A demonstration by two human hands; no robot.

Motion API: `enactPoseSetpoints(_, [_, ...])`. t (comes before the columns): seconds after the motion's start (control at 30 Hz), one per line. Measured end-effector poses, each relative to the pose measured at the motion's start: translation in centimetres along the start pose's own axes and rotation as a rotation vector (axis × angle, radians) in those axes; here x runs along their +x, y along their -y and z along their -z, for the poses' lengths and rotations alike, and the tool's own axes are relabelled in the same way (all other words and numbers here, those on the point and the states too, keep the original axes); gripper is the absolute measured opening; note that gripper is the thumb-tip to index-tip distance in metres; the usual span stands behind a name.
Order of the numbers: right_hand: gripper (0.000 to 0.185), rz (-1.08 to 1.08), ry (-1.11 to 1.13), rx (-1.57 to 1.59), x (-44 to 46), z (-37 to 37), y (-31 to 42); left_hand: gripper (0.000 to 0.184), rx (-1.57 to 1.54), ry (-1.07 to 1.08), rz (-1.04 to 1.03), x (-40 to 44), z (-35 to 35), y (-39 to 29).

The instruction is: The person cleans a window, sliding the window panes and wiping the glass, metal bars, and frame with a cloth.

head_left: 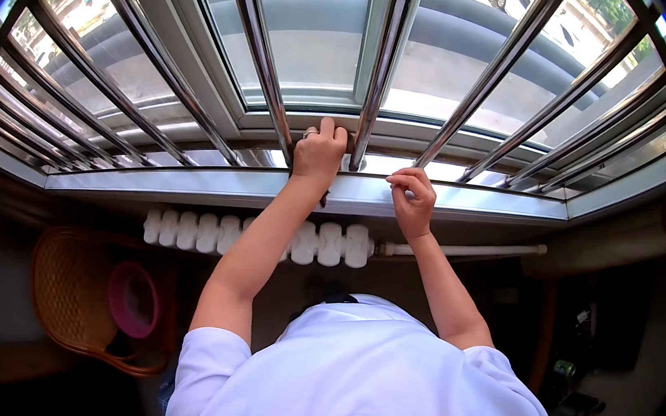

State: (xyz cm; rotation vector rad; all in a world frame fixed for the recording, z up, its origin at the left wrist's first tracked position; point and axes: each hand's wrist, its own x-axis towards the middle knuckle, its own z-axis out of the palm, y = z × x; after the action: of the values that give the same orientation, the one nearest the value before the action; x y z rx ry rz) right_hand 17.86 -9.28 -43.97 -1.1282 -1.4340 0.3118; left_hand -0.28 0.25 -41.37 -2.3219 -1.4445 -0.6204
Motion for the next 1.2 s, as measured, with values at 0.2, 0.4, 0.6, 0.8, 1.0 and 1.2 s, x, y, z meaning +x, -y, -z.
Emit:
enactPoseSetpoints(0.2, [0.016, -0.096, -0.032, 0.106, -0.8, 0.3, -0.3, 0.009, 0.037, 0.110, 0.037, 0.7, 0.7, -0.5])
enactPoseSetpoints(0.4, [0.017, -0.172, -0.070, 0.203, -1.4, 0.8, -0.6, 0.031, -0.995, -0.001, 0.326, -0.9, -0.3, -1.4])
enactPoseSetpoints(0.6, [0.038, -0.353, 0.066, 0.447, -2.4, -0.9, 2.8, 0.028, -0.987, -0.371, 0.361, -7.1, 3.7, -7.0])
enactPoseSetpoints(0.8, [0.037, -0.580, -0.323, 0.855, -2.2, 2.7, 0.6, 0.052, -0.929, -0.122, -0.103, -4.2, 6.4, -6.7])
enactPoseSetpoints(1.0, [0.028, -0.100, -0.365, -0.588, 1.9, 15.5, -4.1, 0.035, -0.764, -0.221, -0.227, -2.5, 4.3, -4.6])
enactPoseSetpoints(1.2, [0.041, -0.056, 0.460, -0.397, 8.3, 16.3, -8.8, 0.018, -0.692, 0.033, -0.433, -1.8, -1.0, -5.3])
